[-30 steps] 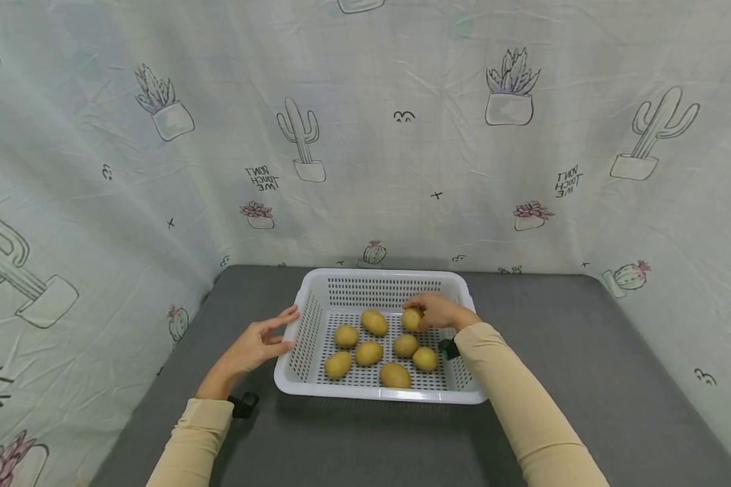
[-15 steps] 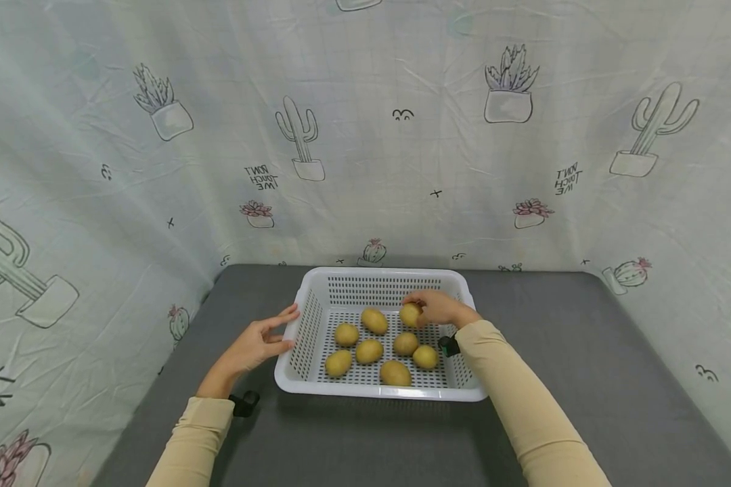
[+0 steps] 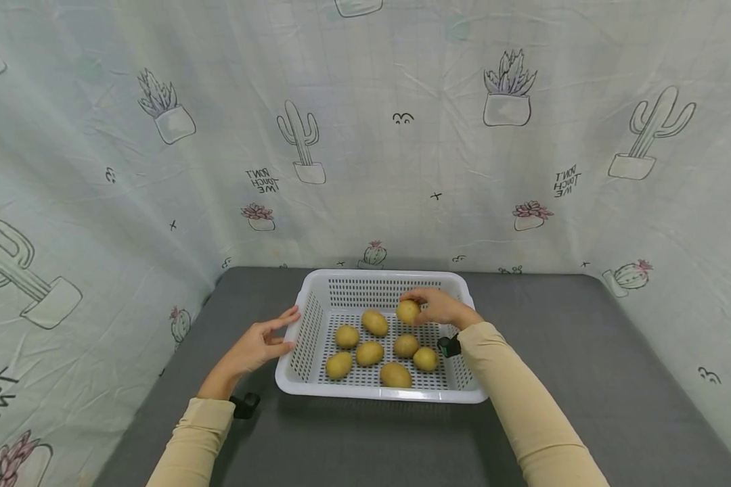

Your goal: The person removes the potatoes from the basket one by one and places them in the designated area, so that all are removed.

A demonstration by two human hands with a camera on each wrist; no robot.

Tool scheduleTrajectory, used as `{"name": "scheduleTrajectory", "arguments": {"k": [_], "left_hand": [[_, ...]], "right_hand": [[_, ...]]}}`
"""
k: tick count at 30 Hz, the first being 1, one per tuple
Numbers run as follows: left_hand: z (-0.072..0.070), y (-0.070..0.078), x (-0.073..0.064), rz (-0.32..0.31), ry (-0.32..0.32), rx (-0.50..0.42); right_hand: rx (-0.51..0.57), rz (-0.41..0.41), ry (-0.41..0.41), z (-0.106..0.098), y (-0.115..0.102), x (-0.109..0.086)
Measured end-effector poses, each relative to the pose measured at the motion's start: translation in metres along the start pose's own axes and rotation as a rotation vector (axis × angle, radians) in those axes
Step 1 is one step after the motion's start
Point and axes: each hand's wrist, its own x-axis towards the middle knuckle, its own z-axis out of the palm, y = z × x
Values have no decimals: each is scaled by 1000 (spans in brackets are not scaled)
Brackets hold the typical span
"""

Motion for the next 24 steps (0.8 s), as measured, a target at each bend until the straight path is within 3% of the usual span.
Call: {"name": "scheduleTrajectory", "arguments": {"k": [16,24], "left_hand": [[-1,0,2,-8,-2,-10],[-2,1,0,-15,-9,3]], "right_hand": [[15,-1,32,-3,-3,-1],[82,-15,64,-4,-5,-5]]}}
